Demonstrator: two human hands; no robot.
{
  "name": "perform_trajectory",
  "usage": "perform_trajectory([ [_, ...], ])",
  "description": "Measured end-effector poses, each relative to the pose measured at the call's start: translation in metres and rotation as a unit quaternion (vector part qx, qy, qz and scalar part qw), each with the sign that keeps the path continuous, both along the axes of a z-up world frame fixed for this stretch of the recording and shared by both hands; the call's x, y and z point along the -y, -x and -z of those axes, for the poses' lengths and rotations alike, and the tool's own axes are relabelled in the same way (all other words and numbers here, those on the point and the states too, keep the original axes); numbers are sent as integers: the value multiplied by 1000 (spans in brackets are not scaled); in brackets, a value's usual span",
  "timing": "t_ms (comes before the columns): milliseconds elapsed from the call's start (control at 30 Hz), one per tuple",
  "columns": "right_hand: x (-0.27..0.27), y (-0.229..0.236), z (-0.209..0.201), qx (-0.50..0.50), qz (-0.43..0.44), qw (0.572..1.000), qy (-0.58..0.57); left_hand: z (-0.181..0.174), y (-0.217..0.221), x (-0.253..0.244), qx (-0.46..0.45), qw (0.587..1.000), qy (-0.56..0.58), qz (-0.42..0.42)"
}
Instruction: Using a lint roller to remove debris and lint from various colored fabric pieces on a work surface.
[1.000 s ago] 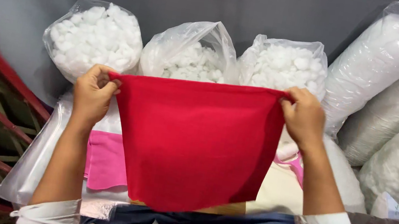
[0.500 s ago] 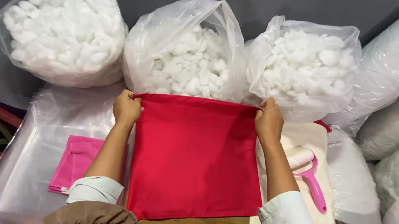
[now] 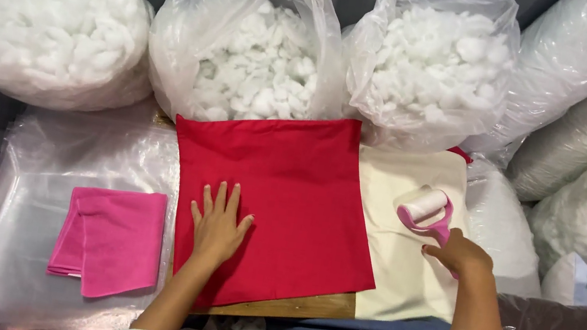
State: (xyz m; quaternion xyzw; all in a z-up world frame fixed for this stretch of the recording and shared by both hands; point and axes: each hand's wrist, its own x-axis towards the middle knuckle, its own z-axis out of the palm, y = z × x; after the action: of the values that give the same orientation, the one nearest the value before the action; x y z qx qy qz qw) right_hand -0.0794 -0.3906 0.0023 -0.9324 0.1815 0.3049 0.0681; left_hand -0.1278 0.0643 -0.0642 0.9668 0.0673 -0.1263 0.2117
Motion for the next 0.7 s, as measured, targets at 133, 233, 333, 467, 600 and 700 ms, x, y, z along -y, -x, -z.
perform_trajectory([
  [133, 22, 3, 31, 80, 2, 997, 21, 44, 10, -11, 15, 997, -81, 2],
  [233, 22, 11, 14, 108, 9, 994, -24, 47, 11, -27, 24, 994, -108, 3],
  [333, -2, 19, -27, 225, -24, 973, 39, 55, 7, -37, 35, 991, -130, 8],
  [467, -80, 19, -60, 288, -126, 949, -20, 48, 3, -31, 25, 995, -97, -19],
  [600, -160, 1, -17, 212, -217, 941, -151, 48, -9, -19, 13, 997, -61, -47],
  [700, -207, -7, 10, 204, -306, 914, -172, 51, -11, -17, 27, 995, -57, -73],
])
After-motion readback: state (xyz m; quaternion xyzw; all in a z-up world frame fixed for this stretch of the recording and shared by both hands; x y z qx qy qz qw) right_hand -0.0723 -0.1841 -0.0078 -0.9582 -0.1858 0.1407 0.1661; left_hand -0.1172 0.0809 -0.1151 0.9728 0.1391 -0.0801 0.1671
